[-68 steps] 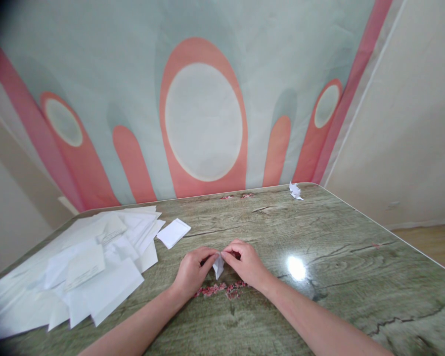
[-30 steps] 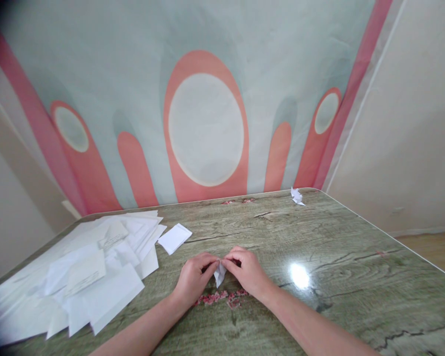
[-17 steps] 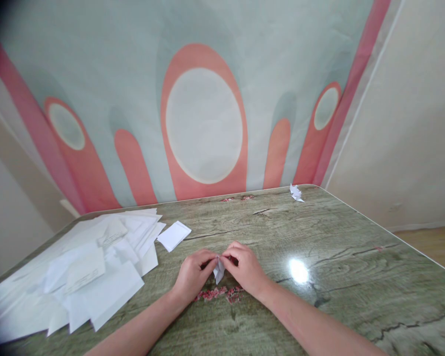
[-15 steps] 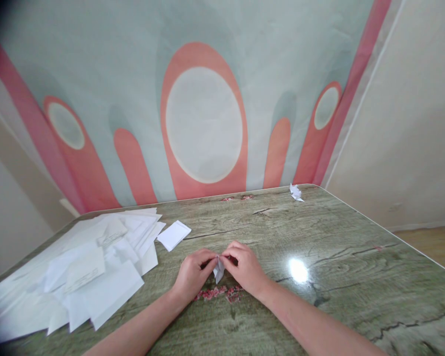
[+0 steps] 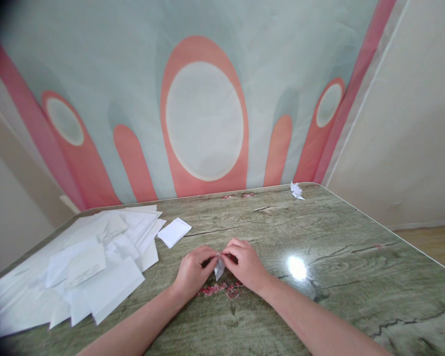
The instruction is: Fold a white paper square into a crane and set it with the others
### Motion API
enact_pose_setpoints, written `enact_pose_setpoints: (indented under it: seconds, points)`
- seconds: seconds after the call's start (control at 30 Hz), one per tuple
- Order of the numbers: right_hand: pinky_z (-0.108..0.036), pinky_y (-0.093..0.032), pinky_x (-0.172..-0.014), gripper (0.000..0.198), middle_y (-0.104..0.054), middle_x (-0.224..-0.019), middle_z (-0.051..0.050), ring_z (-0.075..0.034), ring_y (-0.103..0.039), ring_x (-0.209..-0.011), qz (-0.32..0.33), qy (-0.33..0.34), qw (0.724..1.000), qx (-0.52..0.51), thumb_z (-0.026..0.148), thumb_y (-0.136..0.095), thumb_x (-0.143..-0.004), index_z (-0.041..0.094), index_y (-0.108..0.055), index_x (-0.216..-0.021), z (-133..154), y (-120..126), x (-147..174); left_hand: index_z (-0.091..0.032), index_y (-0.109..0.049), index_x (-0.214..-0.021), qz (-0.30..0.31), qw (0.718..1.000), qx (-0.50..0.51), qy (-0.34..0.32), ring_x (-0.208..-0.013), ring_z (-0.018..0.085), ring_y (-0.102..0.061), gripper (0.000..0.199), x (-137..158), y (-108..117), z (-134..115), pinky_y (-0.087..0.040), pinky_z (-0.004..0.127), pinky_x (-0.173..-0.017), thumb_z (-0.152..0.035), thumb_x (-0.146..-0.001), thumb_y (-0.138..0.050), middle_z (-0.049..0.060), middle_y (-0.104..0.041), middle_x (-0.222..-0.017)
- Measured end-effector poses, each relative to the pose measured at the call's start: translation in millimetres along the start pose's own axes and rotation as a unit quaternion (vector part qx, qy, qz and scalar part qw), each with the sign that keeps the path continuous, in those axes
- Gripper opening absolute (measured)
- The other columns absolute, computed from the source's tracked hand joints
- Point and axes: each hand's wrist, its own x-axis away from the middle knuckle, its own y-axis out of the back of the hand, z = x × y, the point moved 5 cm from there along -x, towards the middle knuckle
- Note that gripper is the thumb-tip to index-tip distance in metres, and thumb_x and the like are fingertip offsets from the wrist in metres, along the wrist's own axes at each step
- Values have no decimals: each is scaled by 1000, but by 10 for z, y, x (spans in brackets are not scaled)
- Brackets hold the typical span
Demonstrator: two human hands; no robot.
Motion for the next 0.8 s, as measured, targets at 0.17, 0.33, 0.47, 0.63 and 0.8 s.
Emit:
enact_pose_setpoints:
  seconds: [0.17,0.33,0.47,0.63,0.8]
  points:
    - [-29,-40,-70,11,-58,-75,-1,-15,-53,-72,0,4,1000,12,23,-53,-83,20,-63,-79,1,-2,4,-22,-66,-85,4,1000,-8,-13,-80,15,-58,19,8,2,-46,-44,23,-76,-19,-82,-48,1,-65,-83]
    - [-28,-40,-70,12,-57,-75,-2,-15,-53,-73,-4,7,1000,10,22,-52,-84,20,-63,-79,16,14,3,-22,-66,-86,6,1000,-21,-9,-78,15,-58,18,20,7,-78,-44,23,-75,-22,-81,-49,2,-65,-82]
    - [-29,-41,-70,12,-57,-75,-2,-15,-53,-73,0,6,1000,1,21,-52,-84,20,-63,-79,23,29,5,-23,-66,-86,5,1000,-16,-4,-78,15,-58,17,17,14,-78,-44,22,-74,-24,-82,-49,2,-65,-82]
    - [-28,-42,-69,13,-57,-76,-3,-16,-53,-74,-2,-6,1000,-22,21,-52,-84,20,-64,-80,-9,40,8,-23,-66,-83,-3,1000,10,2,-78,15,-58,18,12,1,-31,-44,23,-74,-27,-84,-49,1,-66,-82]
    - [-28,-43,-69,13,-58,-79,-4,-15,-55,-75,-10,-7,998,-58,23,-53,-84,20,-65,-84,-19,56,7,-23,-66,-83,3,1000,15,-1,-79,15,-58,18,12,-14,-17,-45,24,-75,-26,-84,-49,2,-66,-83]
